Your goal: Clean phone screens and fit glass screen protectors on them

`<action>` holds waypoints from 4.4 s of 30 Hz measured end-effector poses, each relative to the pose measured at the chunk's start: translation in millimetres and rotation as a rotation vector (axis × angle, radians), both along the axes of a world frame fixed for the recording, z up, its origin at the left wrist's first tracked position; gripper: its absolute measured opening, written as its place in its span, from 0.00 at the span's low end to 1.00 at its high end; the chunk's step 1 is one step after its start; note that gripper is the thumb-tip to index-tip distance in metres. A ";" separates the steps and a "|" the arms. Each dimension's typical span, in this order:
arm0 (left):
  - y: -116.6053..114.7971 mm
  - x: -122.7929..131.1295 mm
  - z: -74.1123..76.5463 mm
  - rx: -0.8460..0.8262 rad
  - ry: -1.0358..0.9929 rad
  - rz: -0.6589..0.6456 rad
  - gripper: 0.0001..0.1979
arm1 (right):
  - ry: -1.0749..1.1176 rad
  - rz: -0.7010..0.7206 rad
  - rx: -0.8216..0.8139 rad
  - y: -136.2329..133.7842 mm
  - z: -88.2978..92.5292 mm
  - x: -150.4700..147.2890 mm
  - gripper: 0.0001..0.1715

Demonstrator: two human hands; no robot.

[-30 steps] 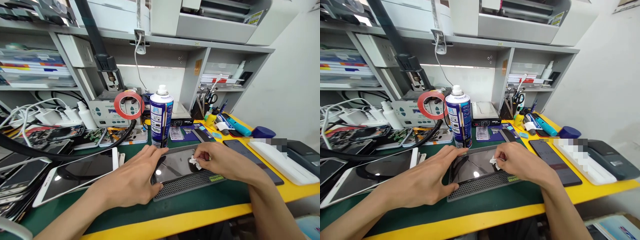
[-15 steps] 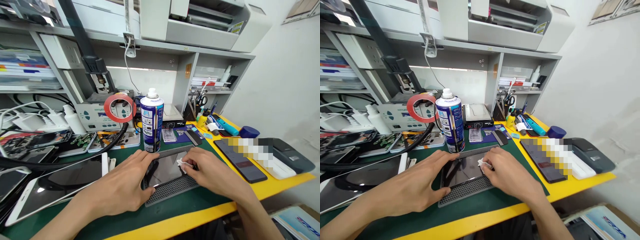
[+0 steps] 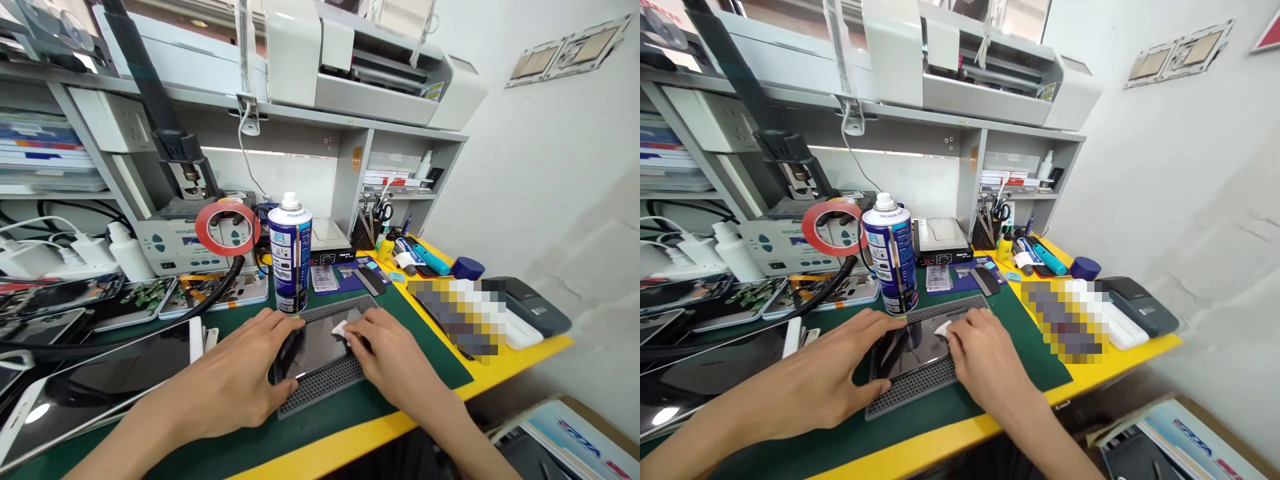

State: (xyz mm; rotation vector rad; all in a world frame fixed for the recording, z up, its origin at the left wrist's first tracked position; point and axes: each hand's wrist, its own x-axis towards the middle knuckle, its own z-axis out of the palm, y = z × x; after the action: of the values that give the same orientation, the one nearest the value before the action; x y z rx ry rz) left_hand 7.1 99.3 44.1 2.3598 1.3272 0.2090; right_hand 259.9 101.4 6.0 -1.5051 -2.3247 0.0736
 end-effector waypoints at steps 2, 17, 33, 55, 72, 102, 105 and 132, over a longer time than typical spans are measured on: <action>-1.1 0.4 1.5 -0.008 -0.009 0.002 0.32 | -0.044 -0.049 -0.019 8.4 5.6 4.7 0.15; -2.6 -3.0 -0.3 0.043 -0.025 -0.035 0.33 | -0.164 0.029 -0.051 43.7 19.4 -0.3 0.12; -0.3 -4.0 -7.6 0.078 -0.026 -0.020 0.32 | 0.056 0.180 -0.364 63.2 45.3 29.3 0.16; 1.2 -1.0 -6.9 0.024 0.048 -0.030 0.27 | 0.100 0.193 -0.267 34.8 30.8 43.2 0.18; 5.1 -4.2 -13.2 0.029 0.054 -0.039 0.28 | 0.132 0.202 -0.300 22.8 28.3 49.6 0.17; 0.5 -2.0 -5.6 0.046 0.034 -0.027 0.28 | 0.048 0.073 -0.067 -20.6 1.6 22.4 0.15; -1.4 0.6 0.5 0.011 0.056 -0.026 0.29 | 0.041 0.079 -0.033 -26.2 -4.1 4.4 0.17; -0.8 -4.9 2.0 0.031 0.025 -0.092 0.31 | -0.079 -0.022 0.050 -30.4 -16.1 -0.8 0.19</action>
State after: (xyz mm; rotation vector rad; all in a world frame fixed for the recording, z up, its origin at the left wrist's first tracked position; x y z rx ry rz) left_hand 2.3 98.5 46.1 2.4507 1.2315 0.1739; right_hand 259.0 71.0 -10.0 -1.5349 -2.3528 -0.0502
